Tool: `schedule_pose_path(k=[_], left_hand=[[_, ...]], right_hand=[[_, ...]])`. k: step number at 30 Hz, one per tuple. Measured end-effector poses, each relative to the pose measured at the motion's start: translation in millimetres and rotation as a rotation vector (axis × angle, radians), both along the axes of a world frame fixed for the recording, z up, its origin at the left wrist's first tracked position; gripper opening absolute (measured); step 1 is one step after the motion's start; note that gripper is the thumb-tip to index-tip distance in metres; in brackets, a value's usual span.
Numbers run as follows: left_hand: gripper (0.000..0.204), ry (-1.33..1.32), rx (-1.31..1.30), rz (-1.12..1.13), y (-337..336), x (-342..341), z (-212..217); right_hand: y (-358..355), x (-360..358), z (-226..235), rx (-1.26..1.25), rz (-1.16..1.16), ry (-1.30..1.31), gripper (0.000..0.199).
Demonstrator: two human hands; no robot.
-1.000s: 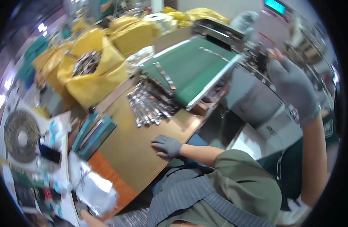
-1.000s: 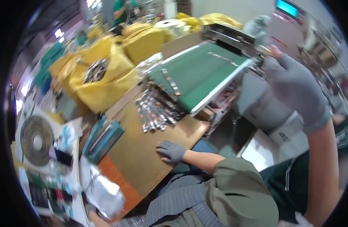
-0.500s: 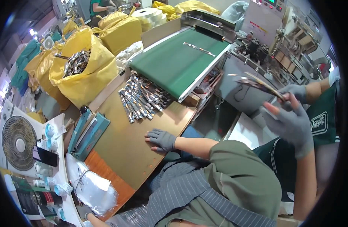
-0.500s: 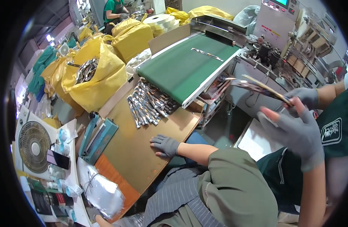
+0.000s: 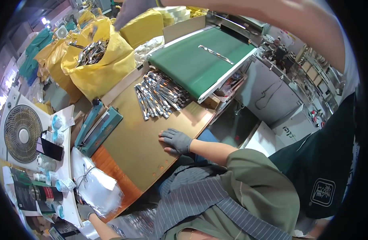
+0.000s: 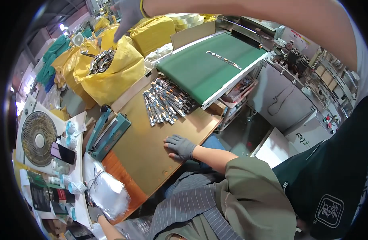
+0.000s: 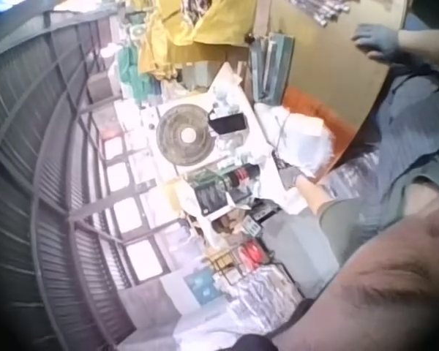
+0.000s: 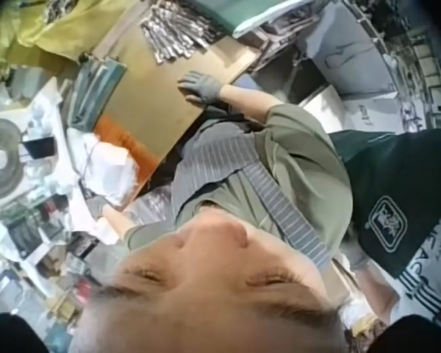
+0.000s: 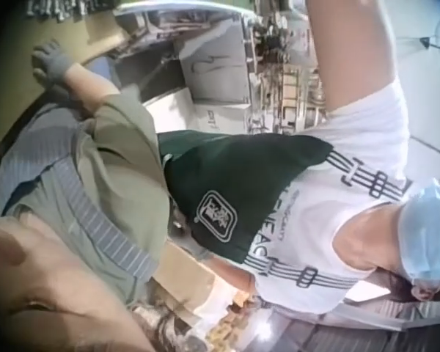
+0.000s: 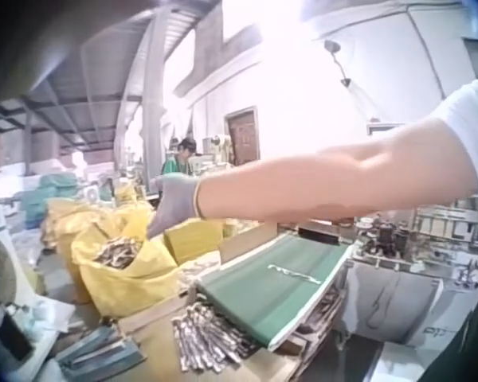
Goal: Organizing and placing small metal components into plastic bags at an industrial workstation.
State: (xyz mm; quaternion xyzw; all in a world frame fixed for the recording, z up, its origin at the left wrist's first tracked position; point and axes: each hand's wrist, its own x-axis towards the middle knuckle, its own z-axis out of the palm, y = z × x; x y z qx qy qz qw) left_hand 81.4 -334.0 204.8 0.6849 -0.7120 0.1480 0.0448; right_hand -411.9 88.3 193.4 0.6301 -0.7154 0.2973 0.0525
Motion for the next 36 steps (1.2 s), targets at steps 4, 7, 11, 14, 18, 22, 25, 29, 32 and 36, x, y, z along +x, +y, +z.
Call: schedule_pose_path(k=[4,7,11,14,18,22,25,29,32,36], left_hand=[[0.032,-0.069,0.005,-0.007,38,-38,45],[0.032,-0.008,-0.015,-0.051,47,-16,40],[0.031,0.211,0.046,-0.18,141,-38,103],[0.037,1.038,0.448,-0.396,162,-21,75],[0.035,1.674,1.012,-0.074,269,-193,90],[0.025,1.771,1.4,-0.278,340,-290,105],[0.025,1.712,1.095,-0.476,358,-321,90],[0.027,1.688,1.237,-0.3,369,-333,84],[0.023,1.606,1.377,-0.319,380,-334,92],[0.023,1.498,1.328,-0.299,385,-336,87]], right_hand=[[-2,-2,-2,0.015,-0.014,-0.003,0.046],[-1,-1,-4,-0.009,-0.016,0.014,0.046],[-3,0,-5,-0.001,0.008,-0.027,0.048],[-5,4,7,0.039,0.01,-0.122,0.049],[-26,46,41,-0.109,-0.004,-1.464,0.045],[-32,58,130,-0.043,0.075,-1.439,0.038],[-20,38,131,-0.08,-0.033,-1.444,0.024],[17,32,113,-0.183,-0.145,-1.414,0.019],[31,36,107,-0.229,-0.204,-1.508,0.022],[36,34,94,-0.356,-0.247,-1.595,0.027]])
